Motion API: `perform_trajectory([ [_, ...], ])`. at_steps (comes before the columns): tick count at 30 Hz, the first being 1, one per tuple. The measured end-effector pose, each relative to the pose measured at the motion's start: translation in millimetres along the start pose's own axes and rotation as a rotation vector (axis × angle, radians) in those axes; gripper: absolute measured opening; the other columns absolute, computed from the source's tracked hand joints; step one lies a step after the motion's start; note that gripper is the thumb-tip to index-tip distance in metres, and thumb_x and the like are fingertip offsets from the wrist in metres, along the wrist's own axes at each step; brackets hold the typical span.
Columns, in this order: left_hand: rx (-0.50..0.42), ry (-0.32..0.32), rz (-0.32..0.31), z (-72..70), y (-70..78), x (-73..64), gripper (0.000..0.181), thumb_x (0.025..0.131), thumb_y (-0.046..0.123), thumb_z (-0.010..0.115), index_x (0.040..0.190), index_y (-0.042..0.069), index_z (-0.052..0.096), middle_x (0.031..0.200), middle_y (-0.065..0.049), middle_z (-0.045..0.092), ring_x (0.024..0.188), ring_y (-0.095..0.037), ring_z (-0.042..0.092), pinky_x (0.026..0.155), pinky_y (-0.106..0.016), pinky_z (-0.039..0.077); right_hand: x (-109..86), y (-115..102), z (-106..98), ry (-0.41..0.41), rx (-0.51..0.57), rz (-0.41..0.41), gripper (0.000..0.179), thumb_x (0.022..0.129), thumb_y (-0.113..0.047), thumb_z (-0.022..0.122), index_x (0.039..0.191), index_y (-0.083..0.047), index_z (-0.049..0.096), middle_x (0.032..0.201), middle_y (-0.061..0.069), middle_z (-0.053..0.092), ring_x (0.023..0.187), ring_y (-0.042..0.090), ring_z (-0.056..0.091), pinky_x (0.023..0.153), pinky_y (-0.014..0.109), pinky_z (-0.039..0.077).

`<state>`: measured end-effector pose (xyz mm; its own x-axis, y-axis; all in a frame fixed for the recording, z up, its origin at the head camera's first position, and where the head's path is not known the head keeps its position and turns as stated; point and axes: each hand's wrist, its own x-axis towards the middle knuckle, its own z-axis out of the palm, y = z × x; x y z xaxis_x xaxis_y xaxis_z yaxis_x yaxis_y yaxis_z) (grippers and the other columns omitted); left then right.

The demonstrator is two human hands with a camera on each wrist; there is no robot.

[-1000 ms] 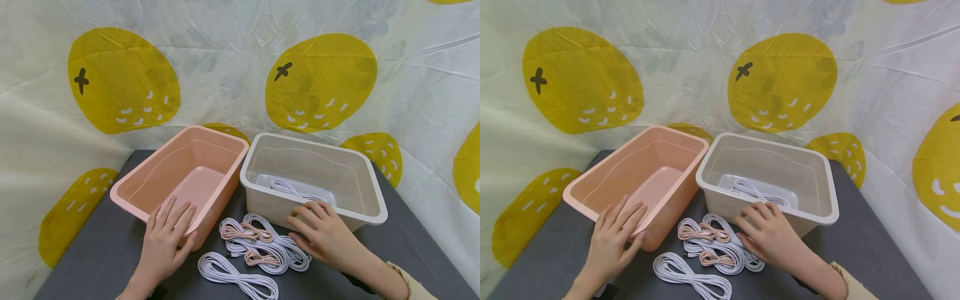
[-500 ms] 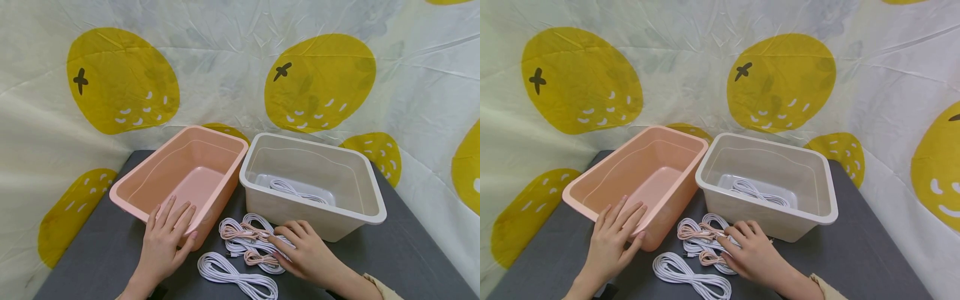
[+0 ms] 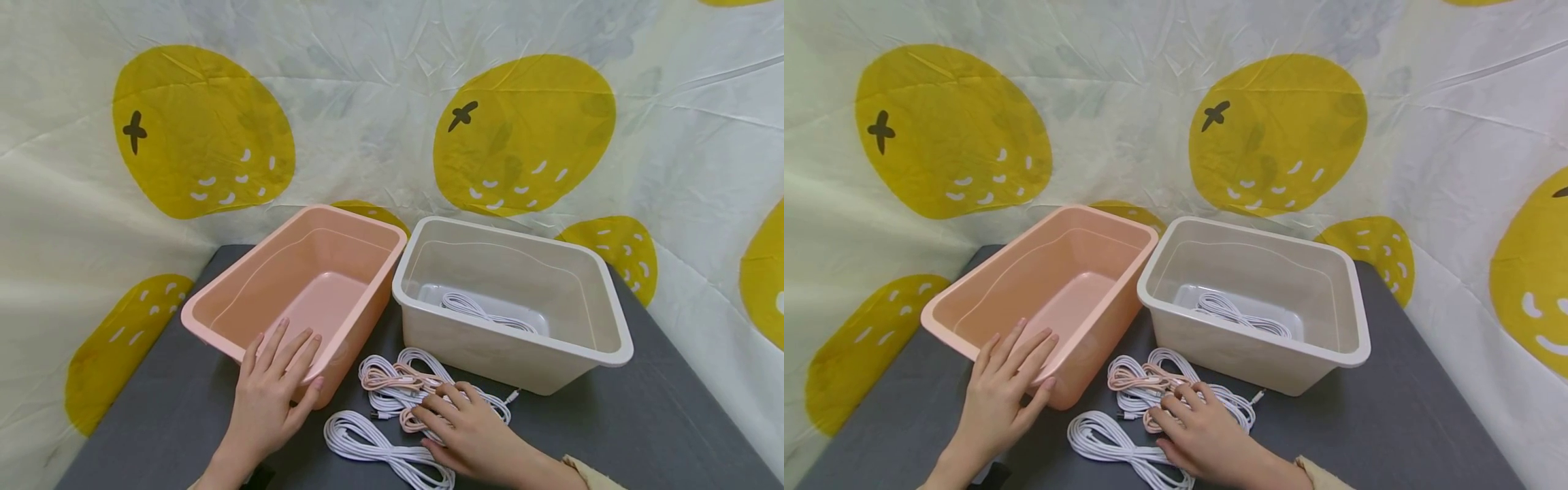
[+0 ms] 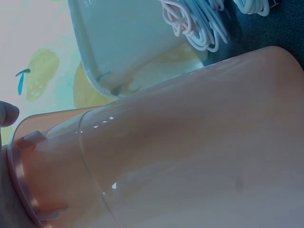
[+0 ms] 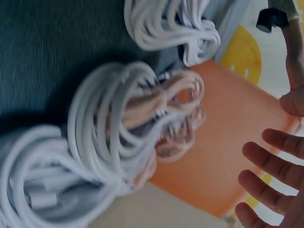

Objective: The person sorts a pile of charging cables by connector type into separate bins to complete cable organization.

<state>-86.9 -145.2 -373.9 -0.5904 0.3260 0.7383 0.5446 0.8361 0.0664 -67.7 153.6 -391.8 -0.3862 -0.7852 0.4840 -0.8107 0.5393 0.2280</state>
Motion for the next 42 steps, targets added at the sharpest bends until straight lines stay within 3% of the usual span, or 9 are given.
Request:
perform_trajectory([
  [5,0.002,-0.009,-0.001,0.0,0.2,0.3,0.055,0.093,0.048,0.027,0.117,0.011,0.059,0.117,-0.009,0.06,0.124,-0.035,0.04,0.111,-0.043,0.011,-1.5,-8,11,-0.076,0.024,-0.01,0.034,0.092,-0.04,0.04,0.11,-0.018,0.058,0.099,-0.006,0.057,0.094,0.015,0.051,0.079,0.035,0.042],
  [18,0.001,0.011,0.008,1.4,-0.6,1.1,0.054,0.093,0.047,0.027,0.116,0.011,0.06,0.116,-0.009,0.06,0.123,-0.036,0.041,0.109,-0.046,0.015,-1.4,-23,38,-0.096,0.008,-0.089,0.03,0.087,-0.043,0.048,0.103,-0.02,0.059,0.098,-0.006,0.054,0.09,0.012,0.047,0.075,0.032,0.039],
  [27,0.002,-0.005,0.002,0.6,-0.5,0.9,0.055,0.093,0.048,0.027,0.117,0.011,0.059,0.117,-0.009,0.06,0.124,-0.036,0.04,0.111,-0.044,0.011,-0.5,-30,47,-0.079,-0.049,-0.14,0.029,0.087,-0.044,0.045,0.101,-0.021,0.057,0.095,-0.005,0.053,0.09,0.013,0.046,0.074,0.031,0.038],
  [34,-0.001,0.005,0.004,1.1,-0.8,0.5,0.054,0.093,0.048,0.027,0.117,0.011,0.059,0.117,-0.009,0.06,0.123,-0.036,0.041,0.11,-0.045,0.012,-0.4,-31,48,-0.154,-0.03,-0.12,0.029,0.088,-0.046,0.045,0.1,-0.022,0.057,0.098,-0.006,0.053,0.094,0.013,0.045,0.079,0.033,0.039],
  [42,0.002,-0.001,0.0,1.0,-0.8,-0.5,0.055,0.092,0.048,0.027,0.117,0.011,0.059,0.117,-0.009,0.06,0.123,-0.036,0.041,0.109,-0.046,0.014,-1.0,-32,50,-0.178,-0.043,-0.12,0.031,0.086,-0.048,0.046,0.093,-0.021,0.059,0.102,-0.003,0.055,0.097,0.016,0.046,0.083,0.038,0.041],
])
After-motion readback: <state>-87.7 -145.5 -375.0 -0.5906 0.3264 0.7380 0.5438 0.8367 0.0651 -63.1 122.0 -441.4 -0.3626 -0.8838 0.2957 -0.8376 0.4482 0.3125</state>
